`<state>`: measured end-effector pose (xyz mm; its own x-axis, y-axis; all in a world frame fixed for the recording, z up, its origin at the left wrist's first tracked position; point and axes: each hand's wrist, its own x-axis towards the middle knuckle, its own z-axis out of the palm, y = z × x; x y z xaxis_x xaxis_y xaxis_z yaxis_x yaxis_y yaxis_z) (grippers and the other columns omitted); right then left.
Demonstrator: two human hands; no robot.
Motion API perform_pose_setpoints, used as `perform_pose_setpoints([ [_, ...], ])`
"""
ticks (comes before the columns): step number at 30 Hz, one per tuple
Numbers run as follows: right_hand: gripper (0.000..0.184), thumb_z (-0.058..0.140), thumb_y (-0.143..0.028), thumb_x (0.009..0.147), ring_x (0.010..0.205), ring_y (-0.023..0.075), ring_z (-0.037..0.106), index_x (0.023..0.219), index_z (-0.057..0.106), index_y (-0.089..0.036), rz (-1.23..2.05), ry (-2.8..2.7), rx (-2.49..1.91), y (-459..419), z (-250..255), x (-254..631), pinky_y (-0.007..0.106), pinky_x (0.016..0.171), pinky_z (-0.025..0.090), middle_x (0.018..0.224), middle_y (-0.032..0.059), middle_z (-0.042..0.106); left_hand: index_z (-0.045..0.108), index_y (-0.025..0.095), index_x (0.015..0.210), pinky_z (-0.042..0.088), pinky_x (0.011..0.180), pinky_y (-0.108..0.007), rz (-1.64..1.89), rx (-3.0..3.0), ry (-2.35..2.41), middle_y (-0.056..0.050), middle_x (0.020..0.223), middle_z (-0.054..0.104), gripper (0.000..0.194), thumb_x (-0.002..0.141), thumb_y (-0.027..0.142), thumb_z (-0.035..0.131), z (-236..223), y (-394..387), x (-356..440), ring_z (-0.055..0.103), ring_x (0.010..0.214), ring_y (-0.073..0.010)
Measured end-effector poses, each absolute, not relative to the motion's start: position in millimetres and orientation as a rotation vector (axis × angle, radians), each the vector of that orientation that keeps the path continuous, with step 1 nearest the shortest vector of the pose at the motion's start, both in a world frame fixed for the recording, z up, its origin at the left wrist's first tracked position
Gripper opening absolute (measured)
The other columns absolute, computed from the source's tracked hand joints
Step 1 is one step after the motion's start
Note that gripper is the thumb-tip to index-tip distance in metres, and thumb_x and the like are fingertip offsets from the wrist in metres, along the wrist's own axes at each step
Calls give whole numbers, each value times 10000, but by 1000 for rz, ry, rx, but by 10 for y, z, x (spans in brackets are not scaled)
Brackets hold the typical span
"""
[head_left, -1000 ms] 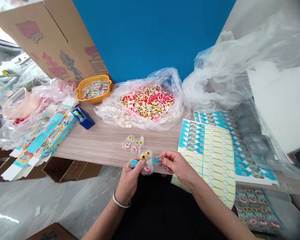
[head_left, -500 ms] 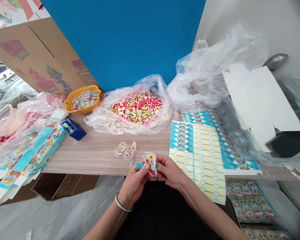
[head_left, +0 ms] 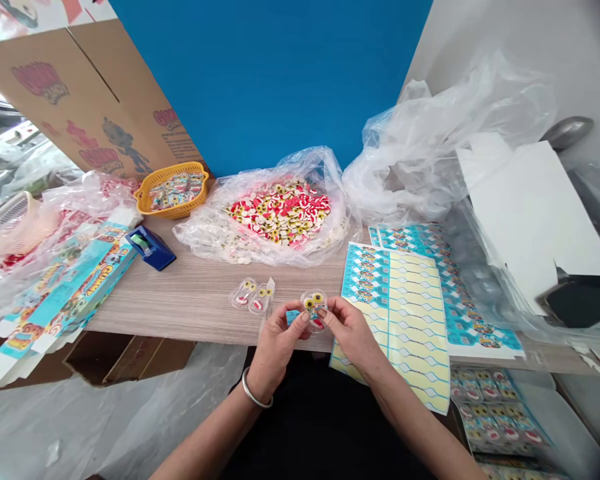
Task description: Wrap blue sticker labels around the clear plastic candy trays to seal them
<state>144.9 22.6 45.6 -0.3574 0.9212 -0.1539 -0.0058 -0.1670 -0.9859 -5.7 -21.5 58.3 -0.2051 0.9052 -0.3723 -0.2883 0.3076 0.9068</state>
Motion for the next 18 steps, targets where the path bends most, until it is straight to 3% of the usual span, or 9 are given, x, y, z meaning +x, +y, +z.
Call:
perform_pose_setpoints([
  [5, 316, 701, -491, 799, 751, 176, 610, 868, 657, -185, 1780, -1225, -1100, 232, 455, 1531, 300, 712, 478, 822, 30, 691, 636, 161, 757, 468, 684, -225, 1255, 701, 1318, 9, 709, 620, 239, 757, 360, 768, 603, -188, -213, 566, 680, -106],
  [12, 306, 752, -467, 778, 687, 138, 561, 844, 694, -174, 1997, -998, -937, 137, 464, 1441, 274, 688, 435, 776, 20, 668, 633, 172, 764, 457, 693, -228, 1291, 463, 1040, 17, 715, 622, 264, 702, 347, 820, 506, -185, -49, 553, 670, -101],
  [18, 277, 720, -470, 808, 718, 164, 584, 854, 687, -199, 1827, -1059, -1003, 90, 395, 1333, 287, 706, 458, 764, 16, 668, 679, 190, 912, 451, 706, -210, 1311, 294, 963, -4, 868, 664, 266, 707, 272, 828, 441, -145, 41, 577, 730, -96],
])
